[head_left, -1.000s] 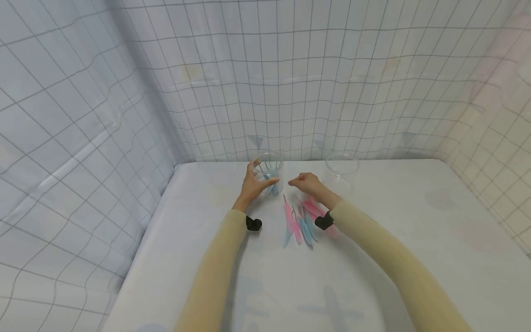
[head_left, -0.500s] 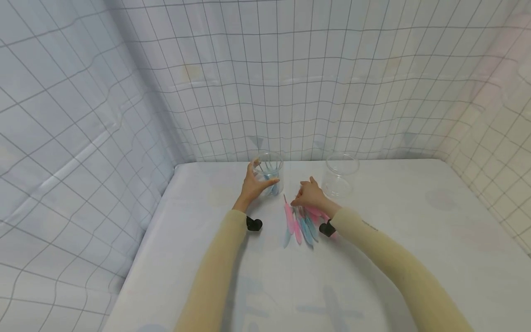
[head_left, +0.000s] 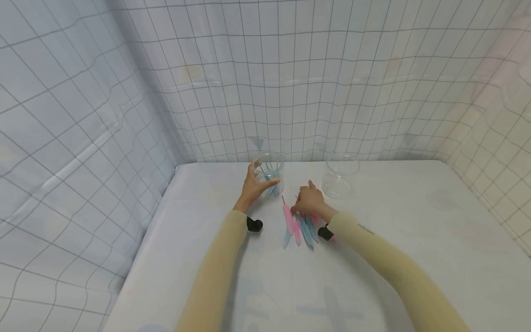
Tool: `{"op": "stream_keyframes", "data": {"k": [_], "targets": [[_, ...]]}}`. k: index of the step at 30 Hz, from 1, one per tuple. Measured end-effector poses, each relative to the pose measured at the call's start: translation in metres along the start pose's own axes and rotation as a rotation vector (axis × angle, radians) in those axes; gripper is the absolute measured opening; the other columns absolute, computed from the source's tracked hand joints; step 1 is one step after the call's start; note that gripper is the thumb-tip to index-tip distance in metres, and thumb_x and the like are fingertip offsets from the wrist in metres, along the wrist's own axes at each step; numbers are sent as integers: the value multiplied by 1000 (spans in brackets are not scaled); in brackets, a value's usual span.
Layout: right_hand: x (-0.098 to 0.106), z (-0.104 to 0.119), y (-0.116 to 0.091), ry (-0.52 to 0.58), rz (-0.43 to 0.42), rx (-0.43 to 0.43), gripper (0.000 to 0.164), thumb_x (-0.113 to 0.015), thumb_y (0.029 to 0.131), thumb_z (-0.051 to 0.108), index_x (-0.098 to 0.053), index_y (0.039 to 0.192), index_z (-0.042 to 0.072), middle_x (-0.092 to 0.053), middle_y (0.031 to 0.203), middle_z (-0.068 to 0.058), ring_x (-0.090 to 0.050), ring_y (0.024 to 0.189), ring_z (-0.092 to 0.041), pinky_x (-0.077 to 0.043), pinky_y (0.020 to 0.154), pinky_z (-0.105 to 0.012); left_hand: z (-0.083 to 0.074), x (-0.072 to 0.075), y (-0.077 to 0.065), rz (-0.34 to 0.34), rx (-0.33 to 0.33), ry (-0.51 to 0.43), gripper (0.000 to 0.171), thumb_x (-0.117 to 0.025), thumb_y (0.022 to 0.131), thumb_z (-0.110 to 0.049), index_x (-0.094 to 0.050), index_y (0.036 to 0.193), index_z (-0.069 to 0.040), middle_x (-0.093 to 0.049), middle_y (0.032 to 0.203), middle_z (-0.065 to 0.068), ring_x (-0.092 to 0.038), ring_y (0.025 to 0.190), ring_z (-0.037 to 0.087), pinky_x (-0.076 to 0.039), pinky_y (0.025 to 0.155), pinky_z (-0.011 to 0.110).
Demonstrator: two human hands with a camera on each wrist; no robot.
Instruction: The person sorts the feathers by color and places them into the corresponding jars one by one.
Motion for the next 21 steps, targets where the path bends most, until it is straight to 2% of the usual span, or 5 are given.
{"op": "stream_keyframes", "data": {"k": [8,13,17,21], "targets": [[-6,1,3,-7,17,-17,28,-72,77,39,-70,66,14,-54,129,-16,-14,138,-42,-17,106,-60,-1,0,-1,1,-9,-4,104,-82,71,-45,-17,149,-23,-29,150,1,-31,132,32,-33,103,47],[-5,-1,3,55,14,-43,26,-72,77,38,-71,67,14,-59,121,-11,-15,139,-40,-14,107,-60,-1,-1,-2,-1,-7,-5,104,-83,70,-44,-17,149,-23,-30,150,1,-31,132,31,-32,103,47],[3,-1,-1,128,19,-65,29,-68,80,37,-76,80,10,-64,116,-9,-17,138,-40,-21,105,-60,-1,-2,-2,-2,7,-3,104,-82,71,-45,-17,149,-24,-29,150,-1,-30,132,31,-33,103,47],[15,0,-6,211,-2,-63,36,-64,83,36,-74,94,3,-60,124,-15,-22,136,-42,-28,100,-62,-1,-2,-2,0,5,-6,104,-82,71,-44,-16,149,-25,-29,150,-2,-29,133,30,-33,103,47]]}}
Point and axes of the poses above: each hand's wrist, its own y-axis towards the middle knuckle, its own x-axis out of the back of the hand, z = x × y, the point moved 7 cm from there along y, towards the middle knuckle
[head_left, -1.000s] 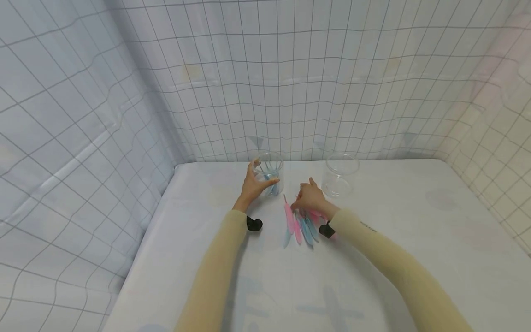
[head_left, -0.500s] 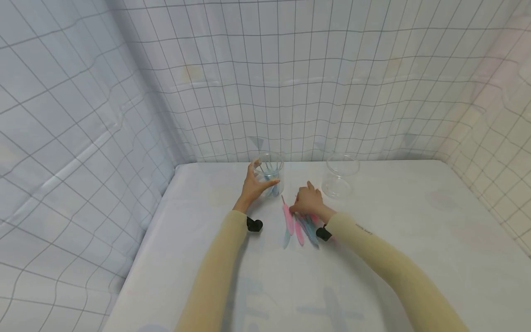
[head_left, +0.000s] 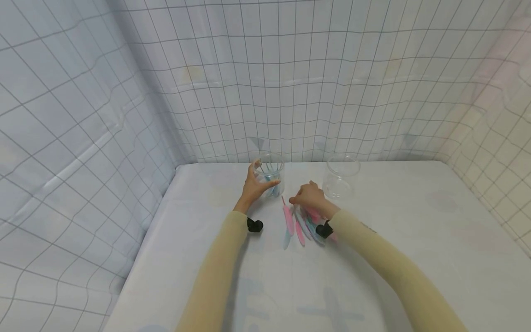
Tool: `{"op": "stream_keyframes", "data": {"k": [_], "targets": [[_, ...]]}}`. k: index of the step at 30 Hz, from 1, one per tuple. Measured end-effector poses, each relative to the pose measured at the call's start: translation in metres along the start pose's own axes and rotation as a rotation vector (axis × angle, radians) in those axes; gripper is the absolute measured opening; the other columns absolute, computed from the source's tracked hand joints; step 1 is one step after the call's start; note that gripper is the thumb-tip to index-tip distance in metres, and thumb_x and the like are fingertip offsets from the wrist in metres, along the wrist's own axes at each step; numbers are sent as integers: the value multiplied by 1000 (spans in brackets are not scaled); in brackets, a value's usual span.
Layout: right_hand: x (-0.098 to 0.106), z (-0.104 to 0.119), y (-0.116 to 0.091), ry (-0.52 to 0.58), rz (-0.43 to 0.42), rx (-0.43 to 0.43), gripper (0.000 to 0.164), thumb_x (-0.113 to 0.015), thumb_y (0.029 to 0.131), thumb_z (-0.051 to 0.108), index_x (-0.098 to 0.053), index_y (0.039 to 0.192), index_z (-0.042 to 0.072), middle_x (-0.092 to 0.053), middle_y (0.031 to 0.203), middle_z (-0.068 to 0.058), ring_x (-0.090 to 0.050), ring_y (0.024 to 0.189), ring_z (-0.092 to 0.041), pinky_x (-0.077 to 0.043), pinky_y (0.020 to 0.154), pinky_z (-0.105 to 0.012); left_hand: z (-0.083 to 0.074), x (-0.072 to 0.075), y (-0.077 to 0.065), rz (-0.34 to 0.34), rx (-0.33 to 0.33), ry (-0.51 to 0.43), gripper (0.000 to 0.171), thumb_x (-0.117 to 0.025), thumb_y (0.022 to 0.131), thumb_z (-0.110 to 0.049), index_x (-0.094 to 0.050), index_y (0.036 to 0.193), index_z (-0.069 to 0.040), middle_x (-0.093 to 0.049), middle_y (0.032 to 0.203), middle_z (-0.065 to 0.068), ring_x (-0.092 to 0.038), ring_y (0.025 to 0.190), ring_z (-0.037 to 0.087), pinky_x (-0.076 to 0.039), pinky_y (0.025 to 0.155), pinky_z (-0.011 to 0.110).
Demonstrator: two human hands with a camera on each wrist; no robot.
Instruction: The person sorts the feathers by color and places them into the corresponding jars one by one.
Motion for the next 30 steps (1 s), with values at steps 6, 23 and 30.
{"op": "stream_keyframes", "data": {"k": [6,23,30], "targets": [[16,-3,3,210,-69,-9,34,-64,81,30,-73,90,-2,-53,132,-19,-46,122,-34,-44,93,-43,0,0,0,1,-5,-3,105,-81,72,-44,-15,150,-23,-28,150,-1,-28,134,31,-32,104,46],[74,9,16,816,-305,-15,30,-52,94,28,-61,89,0,-40,145,-10,-27,137,-30,-24,107,-49,1,-1,-1,-5,-11,6,102,-81,73,-42,-16,149,-24,-27,150,0,-28,134,32,-32,104,47],[89,19,21,956,-473,-35,25,-54,95,28,-54,79,10,-43,143,-6,-21,139,-24,-21,109,-44,0,-1,0,-4,-9,7,101,-82,73,-40,-17,149,-24,-29,150,0,-29,133,32,-32,104,47]]}}
Point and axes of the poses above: each hand's wrist, its own y-axis towards the middle knuckle, its own x-axis out of the back of the hand, z = x × y, the point moved 7 cm from there along y, towards the middle knuckle
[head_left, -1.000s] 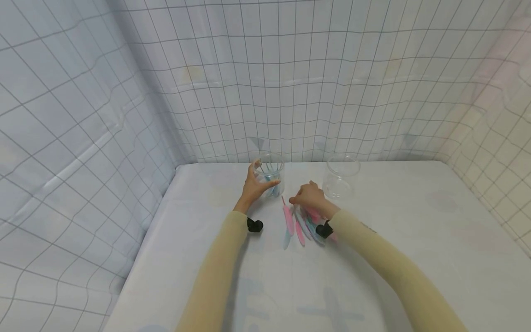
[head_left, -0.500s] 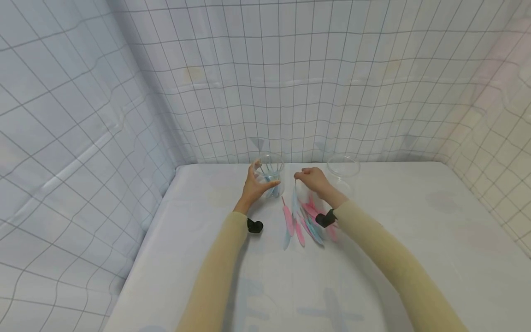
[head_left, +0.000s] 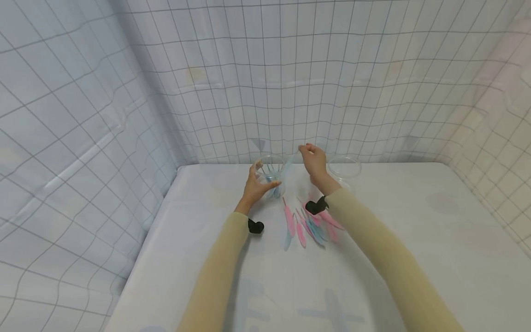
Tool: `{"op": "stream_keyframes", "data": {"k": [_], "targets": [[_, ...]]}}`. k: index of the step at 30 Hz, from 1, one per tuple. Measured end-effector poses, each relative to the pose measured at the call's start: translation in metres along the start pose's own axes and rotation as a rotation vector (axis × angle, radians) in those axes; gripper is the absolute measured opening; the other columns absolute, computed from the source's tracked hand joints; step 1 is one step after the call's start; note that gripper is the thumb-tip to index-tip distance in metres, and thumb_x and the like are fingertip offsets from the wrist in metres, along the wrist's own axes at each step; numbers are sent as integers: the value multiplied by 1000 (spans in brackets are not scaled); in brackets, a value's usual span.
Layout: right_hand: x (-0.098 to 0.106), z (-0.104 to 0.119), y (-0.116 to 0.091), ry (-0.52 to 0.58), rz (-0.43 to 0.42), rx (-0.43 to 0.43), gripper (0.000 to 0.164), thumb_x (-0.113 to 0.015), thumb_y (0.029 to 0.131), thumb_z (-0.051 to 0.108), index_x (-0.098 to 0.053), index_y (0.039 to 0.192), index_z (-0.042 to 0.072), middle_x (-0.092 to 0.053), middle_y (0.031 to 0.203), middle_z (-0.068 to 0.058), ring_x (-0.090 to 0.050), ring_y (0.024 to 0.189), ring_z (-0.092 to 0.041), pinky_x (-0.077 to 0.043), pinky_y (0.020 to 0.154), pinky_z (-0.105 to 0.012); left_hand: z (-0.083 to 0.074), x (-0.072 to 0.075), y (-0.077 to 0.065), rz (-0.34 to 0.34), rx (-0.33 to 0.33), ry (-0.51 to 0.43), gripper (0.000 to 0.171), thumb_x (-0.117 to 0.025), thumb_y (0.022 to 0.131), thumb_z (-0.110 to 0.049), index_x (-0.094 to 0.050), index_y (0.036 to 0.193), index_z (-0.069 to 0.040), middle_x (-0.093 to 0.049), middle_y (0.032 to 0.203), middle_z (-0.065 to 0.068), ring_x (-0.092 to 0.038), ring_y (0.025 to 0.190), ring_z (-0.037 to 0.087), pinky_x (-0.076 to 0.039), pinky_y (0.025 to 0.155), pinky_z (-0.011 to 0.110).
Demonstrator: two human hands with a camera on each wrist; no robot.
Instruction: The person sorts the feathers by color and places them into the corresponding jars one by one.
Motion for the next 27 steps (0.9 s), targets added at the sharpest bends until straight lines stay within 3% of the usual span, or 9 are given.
{"op": "stream_keyframes", "data": {"k": [8,14,19,27], "targets": [[-6,-3,9,147,-139,-12,25,-54,96,28,-53,104,4,-43,139,-8,-35,125,-20,-29,104,-41,1,0,4,-5,2,8,102,-82,72,-44,-18,148,-23,-28,150,1,-30,133,33,-32,104,48],[-16,-9,15,149,-173,7,25,-57,96,29,-56,105,6,-47,132,-8,-39,116,-21,-32,99,-42,3,2,8,-5,10,3,103,-83,70,-45,-19,148,-24,-28,150,0,-30,133,31,-31,104,47],[-25,-19,15,79,-108,-42,28,-58,95,30,-61,109,6,-48,134,-9,-40,119,-23,-32,101,-44,4,2,10,1,15,-3,102,-82,71,-45,-18,148,-24,-28,150,-1,-29,133,30,-31,104,47],[-26,-38,11,-83,99,-117,38,-58,94,30,-60,119,2,-48,136,-12,-38,128,-30,-31,103,-49,2,2,9,6,-6,-9,102,-82,72,-44,-18,148,-24,-29,149,0,-30,133,31,-32,103,47]]}}
Point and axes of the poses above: each hand's wrist, its own y-axis towards the middle knuckle, its own x-axis out of the back of the hand, z = x × y, the point moved 7 cm from there along y, towards the middle knuckle
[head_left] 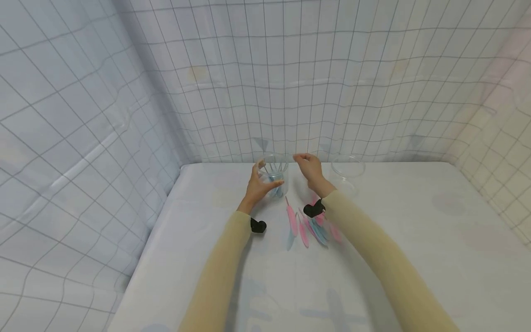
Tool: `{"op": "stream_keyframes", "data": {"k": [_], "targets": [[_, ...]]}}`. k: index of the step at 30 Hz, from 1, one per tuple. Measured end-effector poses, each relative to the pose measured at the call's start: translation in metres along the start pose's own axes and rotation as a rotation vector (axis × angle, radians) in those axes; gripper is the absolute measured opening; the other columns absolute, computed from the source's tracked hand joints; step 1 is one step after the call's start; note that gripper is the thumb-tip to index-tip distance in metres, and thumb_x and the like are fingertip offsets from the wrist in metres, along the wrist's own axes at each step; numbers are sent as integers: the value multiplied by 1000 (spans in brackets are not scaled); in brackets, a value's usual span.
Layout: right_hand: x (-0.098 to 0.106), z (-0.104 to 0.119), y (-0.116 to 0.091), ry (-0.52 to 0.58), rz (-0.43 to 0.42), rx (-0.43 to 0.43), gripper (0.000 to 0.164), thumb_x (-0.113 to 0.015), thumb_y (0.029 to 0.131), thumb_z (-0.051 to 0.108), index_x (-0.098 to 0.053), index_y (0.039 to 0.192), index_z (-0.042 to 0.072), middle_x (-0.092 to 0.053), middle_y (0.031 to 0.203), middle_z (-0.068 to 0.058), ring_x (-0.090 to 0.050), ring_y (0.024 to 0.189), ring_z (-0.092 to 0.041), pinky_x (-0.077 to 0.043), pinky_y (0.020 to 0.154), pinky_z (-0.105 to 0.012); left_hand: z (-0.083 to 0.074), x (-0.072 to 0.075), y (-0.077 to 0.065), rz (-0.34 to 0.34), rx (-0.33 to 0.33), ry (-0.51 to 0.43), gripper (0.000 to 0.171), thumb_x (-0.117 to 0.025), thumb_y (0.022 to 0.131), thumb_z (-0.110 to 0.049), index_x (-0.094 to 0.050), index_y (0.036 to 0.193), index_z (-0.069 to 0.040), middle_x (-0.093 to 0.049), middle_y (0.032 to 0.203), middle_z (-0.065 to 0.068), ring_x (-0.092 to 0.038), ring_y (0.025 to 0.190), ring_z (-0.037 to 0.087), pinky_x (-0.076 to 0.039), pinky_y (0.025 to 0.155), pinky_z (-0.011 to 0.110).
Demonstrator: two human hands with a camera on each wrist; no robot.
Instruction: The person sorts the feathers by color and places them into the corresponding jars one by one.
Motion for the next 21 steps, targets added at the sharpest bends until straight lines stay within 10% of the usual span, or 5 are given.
{"op": "stream_keyframes", "data": {"k": [21], "targets": [[2,-40,-45,-770,268,204,28,-71,82,28,-73,84,1,-61,112,-16,-34,127,-44,-28,103,-58,1,-2,-2,4,1,11,103,-81,73,-43,-15,150,-25,-29,150,-2,-30,133,31,-33,103,47]]}}
Point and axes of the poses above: each hand's wrist, its own y-axis towards the middle knuckle, its own x-axis out of the back of the hand, z = x × y, the point moved 7 cm from there along y, towards the middle knuckle
